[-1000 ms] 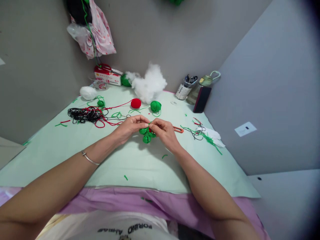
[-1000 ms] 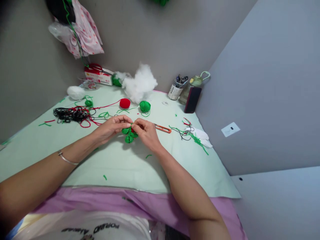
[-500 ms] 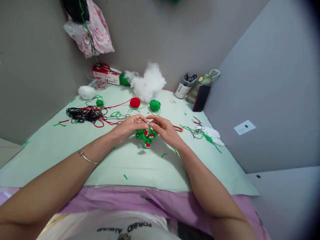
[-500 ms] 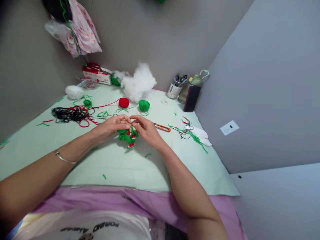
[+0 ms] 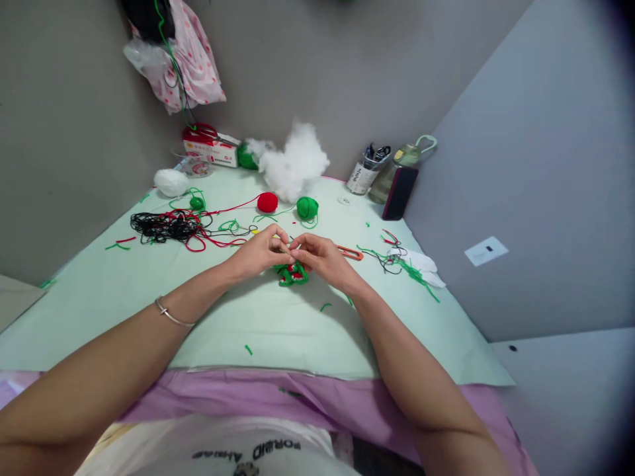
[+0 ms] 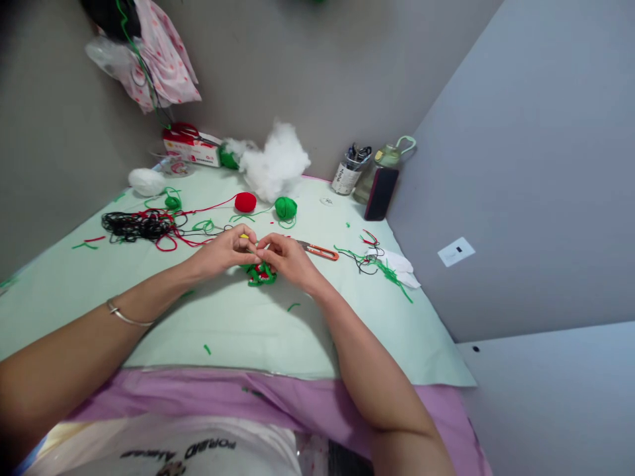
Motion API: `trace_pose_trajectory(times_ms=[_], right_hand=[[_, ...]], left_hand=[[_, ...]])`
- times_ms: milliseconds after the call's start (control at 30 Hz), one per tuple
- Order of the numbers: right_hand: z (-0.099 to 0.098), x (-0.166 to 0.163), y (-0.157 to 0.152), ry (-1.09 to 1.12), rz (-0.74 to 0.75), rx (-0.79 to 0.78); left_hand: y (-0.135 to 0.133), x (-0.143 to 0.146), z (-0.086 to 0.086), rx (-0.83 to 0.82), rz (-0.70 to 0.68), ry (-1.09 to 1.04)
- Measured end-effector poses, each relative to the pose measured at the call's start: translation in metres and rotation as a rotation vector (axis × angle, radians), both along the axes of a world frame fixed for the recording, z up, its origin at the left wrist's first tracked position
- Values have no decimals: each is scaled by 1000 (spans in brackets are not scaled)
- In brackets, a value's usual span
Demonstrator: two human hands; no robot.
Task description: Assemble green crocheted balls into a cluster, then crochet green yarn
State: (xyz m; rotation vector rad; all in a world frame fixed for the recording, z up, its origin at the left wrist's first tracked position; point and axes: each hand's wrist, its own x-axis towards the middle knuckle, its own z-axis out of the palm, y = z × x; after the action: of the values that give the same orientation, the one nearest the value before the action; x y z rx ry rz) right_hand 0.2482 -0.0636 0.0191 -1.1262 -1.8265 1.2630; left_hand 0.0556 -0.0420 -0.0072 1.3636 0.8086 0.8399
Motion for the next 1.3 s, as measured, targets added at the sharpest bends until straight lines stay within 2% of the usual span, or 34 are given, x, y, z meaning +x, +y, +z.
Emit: trace_pose_trajectory(times_ms=[267,433,567,667,933,1133,1200,1300], right_hand=[[-5,-6,-1,-167,-96,153],[-2,-6,-3,-220,-42,234],[-1,-1,-1,-118,55,79],[0,0,0,32,32,-63],[5,-3,1,346,-182,-30],[9,8,9,551,-353,-62],[10,11,9,566,-331,-124],[11,8,4,574,-204,-256]], left_hand=[[-5,6,-4,87,18,53],[-10,9,-1,54,-45,42],[-12,9,0,24,-66,60],[-10,7,2,-12,-84,42],[-5,0,11,3,-94,21],[-10,1,17,-94,-289,42],[-11,1,17,-124,-280,24],[-12,2,15,-108,-258,25]])
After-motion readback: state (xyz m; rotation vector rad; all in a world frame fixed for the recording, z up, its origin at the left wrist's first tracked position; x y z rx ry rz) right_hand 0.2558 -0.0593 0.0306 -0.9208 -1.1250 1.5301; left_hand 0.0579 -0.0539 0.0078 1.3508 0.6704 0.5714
